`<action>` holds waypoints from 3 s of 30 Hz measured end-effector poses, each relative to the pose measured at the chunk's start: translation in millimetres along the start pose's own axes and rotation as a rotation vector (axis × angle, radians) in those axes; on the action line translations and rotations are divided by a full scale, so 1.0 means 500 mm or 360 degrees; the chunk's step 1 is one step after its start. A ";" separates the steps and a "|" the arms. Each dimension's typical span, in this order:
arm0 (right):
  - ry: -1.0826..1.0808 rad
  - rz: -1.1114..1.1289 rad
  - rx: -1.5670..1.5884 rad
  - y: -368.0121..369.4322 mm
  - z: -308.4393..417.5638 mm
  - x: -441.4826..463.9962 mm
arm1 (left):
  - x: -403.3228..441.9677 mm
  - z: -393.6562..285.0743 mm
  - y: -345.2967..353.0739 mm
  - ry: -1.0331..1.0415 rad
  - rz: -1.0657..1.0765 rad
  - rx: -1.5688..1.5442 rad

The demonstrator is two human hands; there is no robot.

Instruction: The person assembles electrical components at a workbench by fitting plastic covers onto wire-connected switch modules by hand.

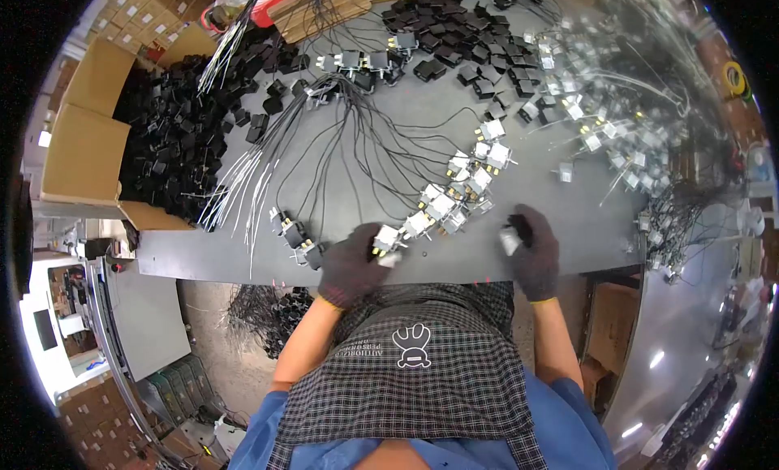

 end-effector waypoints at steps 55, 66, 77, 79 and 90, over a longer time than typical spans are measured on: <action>0.0303 0.1736 0.0420 0.356 0.354 -0.005 | -0.141 0.029 -0.135 -0.0568 -0.0233 -0.1486; 0.0365 0.1929 0.0451 0.397 0.334 -0.001 | -0.130 0.032 -0.150 -0.0294 -0.0135 -0.1513; 0.1314 0.1944 0.1102 0.460 0.319 -0.022 | -0.066 0.037 -0.128 -0.0037 0.0308 -0.1033; 0.1326 0.2003 0.1058 0.429 0.341 -0.017 | -0.075 0.008 -0.152 -0.0053 0.0200 -0.0973; 0.1068 0.1762 0.1187 0.443 0.317 -0.039 | -0.149 0.081 -0.199 -0.0167 -0.1125 -0.1431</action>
Point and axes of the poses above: each hand's wrist, its own x-axis towards the middle knuckle, its own y-axis out of the palm, z = x × y, the point moved 4 cm from there along x, towards the middle knuckle, and after that the axes turned 11 degrees about -x, right-handed, at the moved point
